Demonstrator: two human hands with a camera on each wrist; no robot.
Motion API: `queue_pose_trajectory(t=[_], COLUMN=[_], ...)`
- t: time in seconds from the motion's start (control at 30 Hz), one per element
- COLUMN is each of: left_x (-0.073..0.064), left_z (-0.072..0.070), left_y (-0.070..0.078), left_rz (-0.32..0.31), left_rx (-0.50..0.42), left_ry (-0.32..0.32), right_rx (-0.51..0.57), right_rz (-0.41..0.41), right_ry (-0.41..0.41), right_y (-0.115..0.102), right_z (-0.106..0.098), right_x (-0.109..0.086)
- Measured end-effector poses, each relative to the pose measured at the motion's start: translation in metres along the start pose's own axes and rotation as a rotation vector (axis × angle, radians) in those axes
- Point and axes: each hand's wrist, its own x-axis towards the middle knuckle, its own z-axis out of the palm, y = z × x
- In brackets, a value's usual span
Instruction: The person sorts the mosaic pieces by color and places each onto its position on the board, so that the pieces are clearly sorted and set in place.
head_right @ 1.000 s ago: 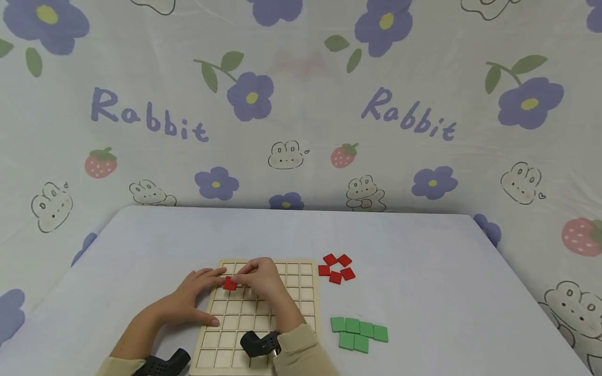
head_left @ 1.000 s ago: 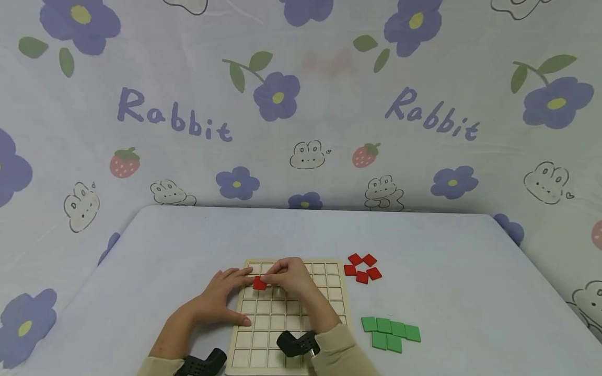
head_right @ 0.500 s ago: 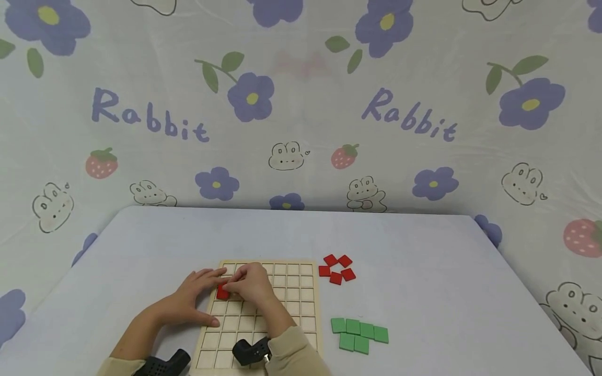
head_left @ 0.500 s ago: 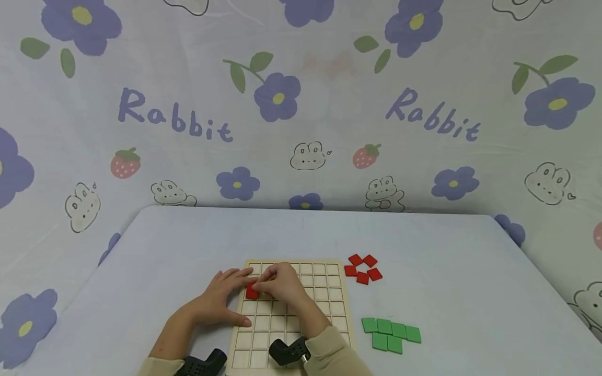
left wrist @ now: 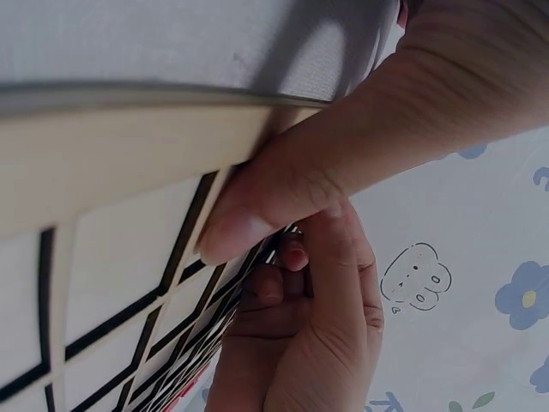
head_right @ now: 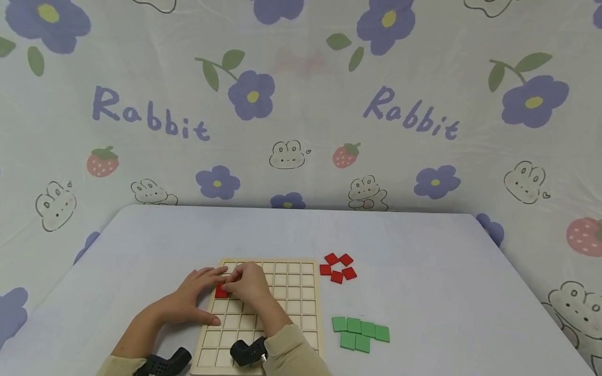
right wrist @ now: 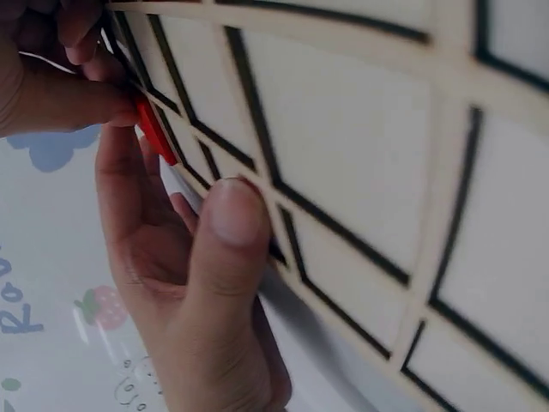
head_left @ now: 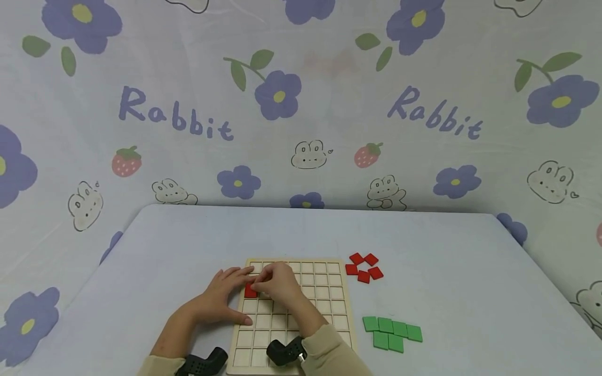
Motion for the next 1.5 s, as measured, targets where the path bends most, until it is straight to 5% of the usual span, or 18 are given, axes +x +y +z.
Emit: queue_pose_trajectory(t=[0.87,1.2,1.5], left_x=[0.000,0.000,0.000], left_z=[0.000,0.001,0.001], left_y=[-0.003,-0.004,-0.003], left_rz=[0.023,0.033,0.040], left_rx=[0.005,0.012,0.012], left_ry=[0.013,0.010,0.008], right_rx=[-0.079,-0.121,-0.129], right_rz=[-0.012,-0.026,-0.025], right_ry=[-0.012,-0.142,-0.107], right_y=[-0.005,-0.006,0.006], right_z=[-0.001,-0.028,-0.059], right_x=[-0.002,-0.010,-0.018])
